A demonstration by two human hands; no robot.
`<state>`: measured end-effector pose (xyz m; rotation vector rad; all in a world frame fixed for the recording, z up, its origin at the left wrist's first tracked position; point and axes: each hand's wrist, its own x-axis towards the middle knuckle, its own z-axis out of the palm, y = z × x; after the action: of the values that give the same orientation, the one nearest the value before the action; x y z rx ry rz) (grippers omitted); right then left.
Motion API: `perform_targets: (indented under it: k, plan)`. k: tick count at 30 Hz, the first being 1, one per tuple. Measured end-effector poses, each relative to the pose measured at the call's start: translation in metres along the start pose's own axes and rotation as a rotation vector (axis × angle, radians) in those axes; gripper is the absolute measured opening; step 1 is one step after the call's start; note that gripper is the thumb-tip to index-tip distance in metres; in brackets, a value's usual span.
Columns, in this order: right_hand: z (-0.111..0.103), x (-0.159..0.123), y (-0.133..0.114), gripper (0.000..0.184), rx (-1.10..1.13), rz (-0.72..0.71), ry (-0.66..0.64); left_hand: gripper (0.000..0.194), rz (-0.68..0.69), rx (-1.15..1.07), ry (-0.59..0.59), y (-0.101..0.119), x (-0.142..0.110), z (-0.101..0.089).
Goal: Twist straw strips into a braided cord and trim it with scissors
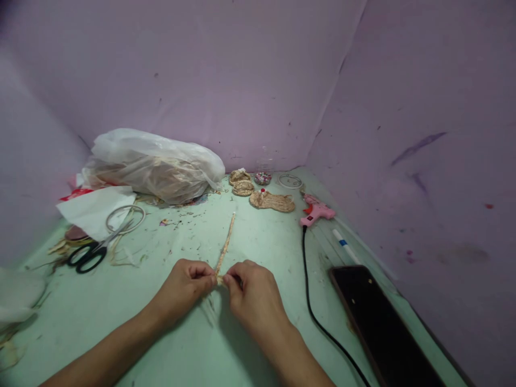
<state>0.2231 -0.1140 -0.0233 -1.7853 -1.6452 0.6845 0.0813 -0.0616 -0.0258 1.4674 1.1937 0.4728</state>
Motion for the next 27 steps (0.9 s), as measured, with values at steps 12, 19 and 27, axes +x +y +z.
perform_targets:
  k: [12,19,27]
  plan:
    - [0.019,-0.015,-0.007,0.021,-0.176,-0.098,-0.010,0.008,-0.234,-0.212,0.193,0.002,0.000,0.015]
    - [0.033,-0.018,-0.004,0.020,-0.314,-0.306,-0.076,0.007,-0.325,-0.401,0.120,0.007,-0.003,0.016]
    - [-0.017,-0.004,-0.007,0.025,0.137,-0.009,0.114,0.015,-0.124,-0.199,0.069,-0.001,0.000,0.009]
